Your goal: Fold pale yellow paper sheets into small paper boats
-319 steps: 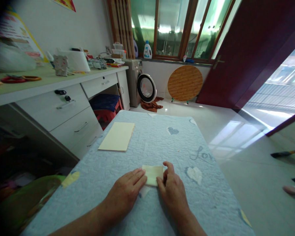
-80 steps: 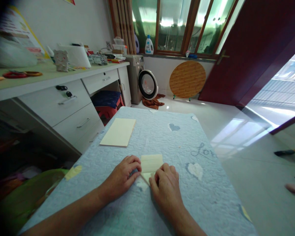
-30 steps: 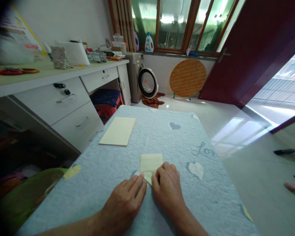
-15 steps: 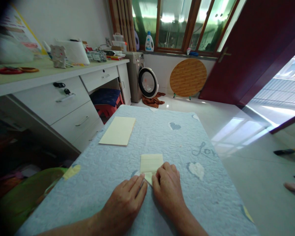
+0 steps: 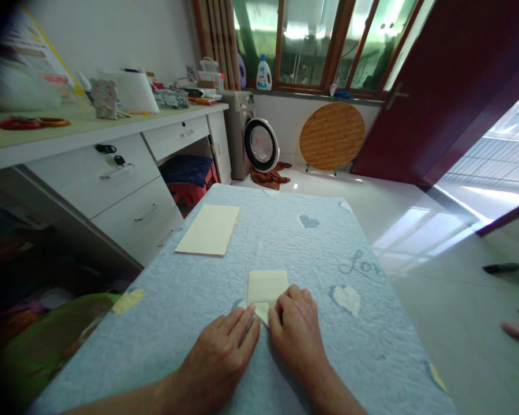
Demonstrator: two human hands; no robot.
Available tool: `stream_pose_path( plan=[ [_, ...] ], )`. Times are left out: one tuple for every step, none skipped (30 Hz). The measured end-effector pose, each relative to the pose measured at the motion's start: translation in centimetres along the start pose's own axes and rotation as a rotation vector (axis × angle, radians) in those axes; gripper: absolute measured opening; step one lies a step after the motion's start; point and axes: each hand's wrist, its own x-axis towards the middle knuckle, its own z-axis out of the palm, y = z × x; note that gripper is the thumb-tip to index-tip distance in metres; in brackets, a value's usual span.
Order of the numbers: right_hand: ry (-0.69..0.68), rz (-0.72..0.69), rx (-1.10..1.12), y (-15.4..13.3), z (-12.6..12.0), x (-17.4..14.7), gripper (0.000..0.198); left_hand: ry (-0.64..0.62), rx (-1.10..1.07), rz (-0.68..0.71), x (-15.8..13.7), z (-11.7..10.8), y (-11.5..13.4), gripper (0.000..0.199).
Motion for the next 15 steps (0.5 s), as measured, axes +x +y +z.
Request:
stream_pose_path(
  plan=[
    [-0.001,0.000,-0.001,0.00,0.00,0.00,0.023,0.001,-0.001,0.001,-0.01,0.00,-0.01,0.028],
    [0.000,-0.001,-0.002,-0.01,0.00,0.00,0.023,-0.001,-0.002,0.001,-0.02,0.02,-0.02,0.028],
    [0.000,-0.002,-0.004,-0.02,0.00,-0.01,0.023,-0.002,-0.001,0.003,-0.03,0.05,-0.04,0.028],
    [0.001,-0.003,-0.005,-0.03,0.00,-0.01,0.023,-0.005,0.001,0.005,-0.03,0.09,-0.07,0.028],
    [0.004,-0.004,-0.007,-0.03,0.01,-0.02,0.023,-0.006,0.004,0.007,-0.03,0.14,-0.10,0.028],
    [0.008,-0.006,-0.009,-0.04,0.01,-0.02,0.023,-0.007,0.006,0.007,-0.02,0.18,-0.13,0.029],
    [0.013,-0.008,-0.011,-0.04,0.02,-0.03,0.024,-0.005,0.008,0.009,-0.02,0.22,-0.15,0.029],
    [0.018,-0.010,-0.015,-0.03,0.02,-0.04,0.024,-0.004,0.008,0.008,-0.02,0.25,-0.17,0.029],
    [0.021,-0.013,-0.018,-0.03,0.02,-0.04,0.024,0.001,0.008,0.005,-0.01,0.26,-0.18,0.029],
    [0.022,-0.015,-0.021,-0.02,0.01,-0.05,0.023,0.001,0.005,-0.001,-0.02,0.27,-0.18,0.029],
    [0.019,-0.016,-0.023,-0.02,0.01,-0.06,0.023,-0.002,0.002,-0.006,-0.02,0.26,-0.16,0.029],
    [0.015,-0.014,-0.024,-0.01,0.00,-0.06,0.023,-0.006,0.000,-0.010,-0.03,0.23,-0.14,0.029],
    [0.012,-0.012,-0.024,-0.01,0.00,-0.07,0.024,-0.015,-0.001,-0.014,-0.04,0.20,-0.12,0.029],
    [0.011,-0.009,-0.023,-0.01,0.00,-0.07,0.024,-0.024,-0.001,-0.017,-0.05,0.15,-0.10,0.029],
    [0.014,-0.007,-0.021,-0.01,0.01,-0.08,0.024,-0.032,0.000,-0.017,-0.05,0.11,-0.09,0.029]
  ],
)
